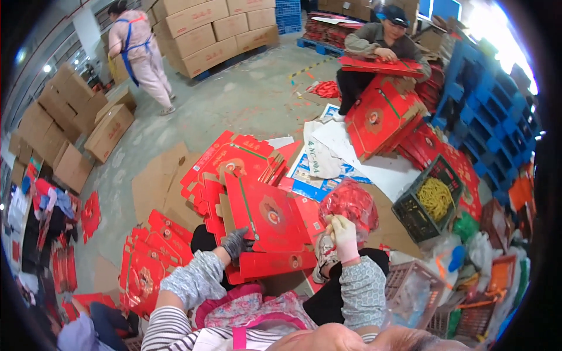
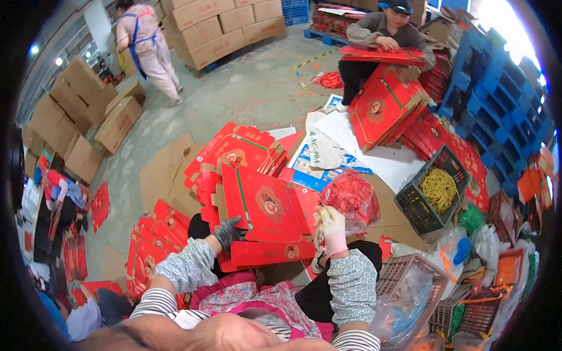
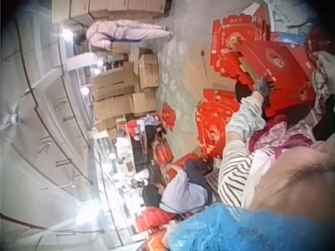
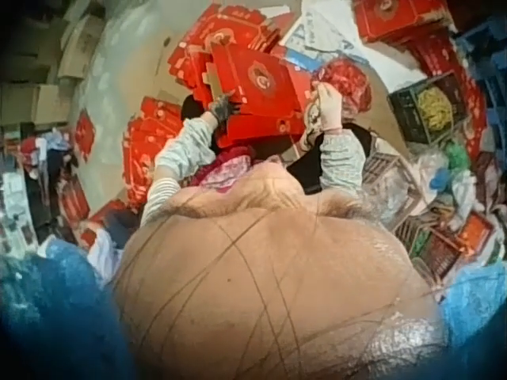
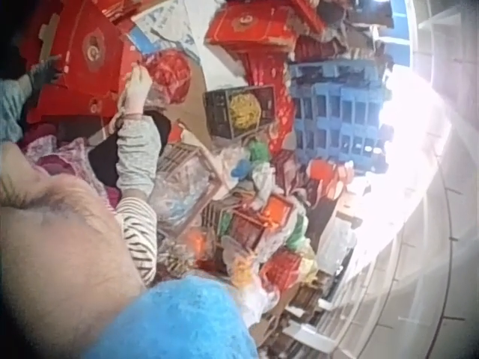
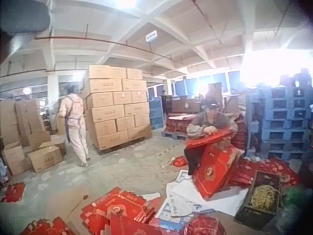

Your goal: Assembling red cardboard gift boxes by folding them and attaching handles.

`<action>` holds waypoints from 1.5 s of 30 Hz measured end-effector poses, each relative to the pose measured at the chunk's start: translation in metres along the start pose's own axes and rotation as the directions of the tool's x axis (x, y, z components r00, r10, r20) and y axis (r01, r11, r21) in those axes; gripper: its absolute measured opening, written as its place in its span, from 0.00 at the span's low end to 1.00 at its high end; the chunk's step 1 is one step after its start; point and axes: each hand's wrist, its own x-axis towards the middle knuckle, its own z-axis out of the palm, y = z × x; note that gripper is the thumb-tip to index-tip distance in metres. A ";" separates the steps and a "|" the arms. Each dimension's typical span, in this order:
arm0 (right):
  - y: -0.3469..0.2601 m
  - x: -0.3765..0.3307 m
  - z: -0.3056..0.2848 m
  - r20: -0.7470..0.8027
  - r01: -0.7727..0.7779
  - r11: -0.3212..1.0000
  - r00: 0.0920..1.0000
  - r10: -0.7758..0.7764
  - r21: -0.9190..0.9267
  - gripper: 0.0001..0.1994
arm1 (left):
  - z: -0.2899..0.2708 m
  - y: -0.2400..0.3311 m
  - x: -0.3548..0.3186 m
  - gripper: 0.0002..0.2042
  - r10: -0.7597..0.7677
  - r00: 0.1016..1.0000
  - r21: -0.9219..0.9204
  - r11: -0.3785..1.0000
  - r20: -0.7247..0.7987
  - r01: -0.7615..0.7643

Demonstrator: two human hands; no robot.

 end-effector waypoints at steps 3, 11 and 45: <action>-0.008 -0.006 0.005 -0.013 0.073 0.996 0.997 -0.074 -0.049 0.11 | 0.004 -0.005 0.003 0.17 -0.023 0.999 0.020 1.000 -0.023 0.024; -0.016 -0.025 0.012 -0.048 0.059 0.998 0.997 -0.058 0.025 0.11 | 0.024 -0.035 -0.046 0.08 0.078 0.997 0.102 0.992 0.026 -0.080; 0.002 0.097 0.050 -0.197 0.336 0.778 0.844 -0.499 -0.531 0.12 | 0.140 -0.001 -0.084 0.17 0.293 0.698 0.087 0.886 0.654 -0.455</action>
